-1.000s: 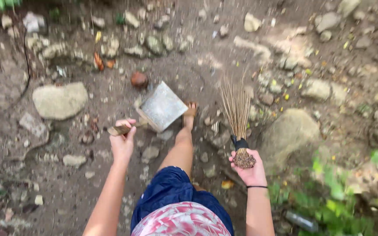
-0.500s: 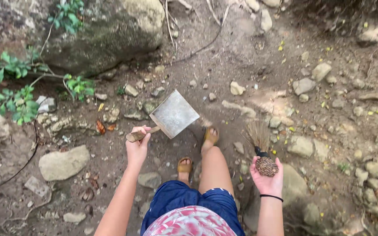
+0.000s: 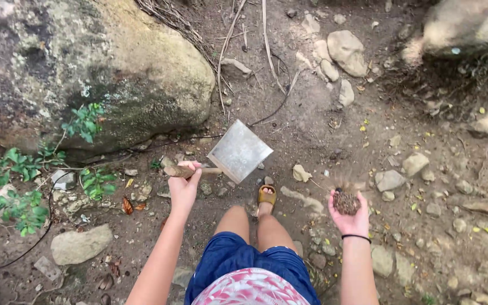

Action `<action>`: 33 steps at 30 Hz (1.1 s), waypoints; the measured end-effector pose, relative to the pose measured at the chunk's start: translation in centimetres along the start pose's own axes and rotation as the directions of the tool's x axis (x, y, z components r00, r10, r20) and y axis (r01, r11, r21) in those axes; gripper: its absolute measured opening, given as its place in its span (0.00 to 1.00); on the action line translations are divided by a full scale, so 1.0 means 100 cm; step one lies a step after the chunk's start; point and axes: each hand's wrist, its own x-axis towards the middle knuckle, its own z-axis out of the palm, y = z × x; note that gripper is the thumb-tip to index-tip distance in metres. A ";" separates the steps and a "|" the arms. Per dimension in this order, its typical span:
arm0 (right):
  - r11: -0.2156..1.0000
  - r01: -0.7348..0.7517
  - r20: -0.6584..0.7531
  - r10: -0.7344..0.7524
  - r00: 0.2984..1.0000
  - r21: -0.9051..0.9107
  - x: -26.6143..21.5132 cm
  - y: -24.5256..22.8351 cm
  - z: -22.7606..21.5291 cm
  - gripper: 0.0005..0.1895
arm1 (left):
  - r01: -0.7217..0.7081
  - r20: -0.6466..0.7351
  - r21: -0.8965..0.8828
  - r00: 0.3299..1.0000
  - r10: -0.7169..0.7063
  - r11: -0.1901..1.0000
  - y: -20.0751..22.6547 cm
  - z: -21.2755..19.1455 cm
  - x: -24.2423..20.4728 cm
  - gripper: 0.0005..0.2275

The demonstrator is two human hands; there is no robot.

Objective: Sweep dirt and debris from an outdoor area using a broom and dustpan.

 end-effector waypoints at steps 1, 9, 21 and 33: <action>1.000 -0.009 -0.004 0.009 1.000 -0.008 0.012 -0.003 0.023 0.29 | 0.008 -0.009 0.003 1.000 -0.008 1.000 0.005 0.006 0.014 0.09; 0.964 -0.180 0.108 0.204 0.973 -0.197 0.081 0.005 0.197 0.23 | 0.018 0.023 -0.040 1.000 -0.017 0.999 0.033 0.059 0.144 0.09; 0.936 -0.304 0.269 0.343 0.900 -0.178 0.219 0.179 0.529 0.15 | 0.028 0.145 0.091 0.989 -0.041 0.995 0.085 0.084 0.328 0.09; 0.934 -0.334 -0.102 0.347 0.932 0.126 0.264 0.155 0.477 0.20 | 0.182 0.214 0.099 0.956 -0.200 0.978 0.090 0.080 0.392 0.09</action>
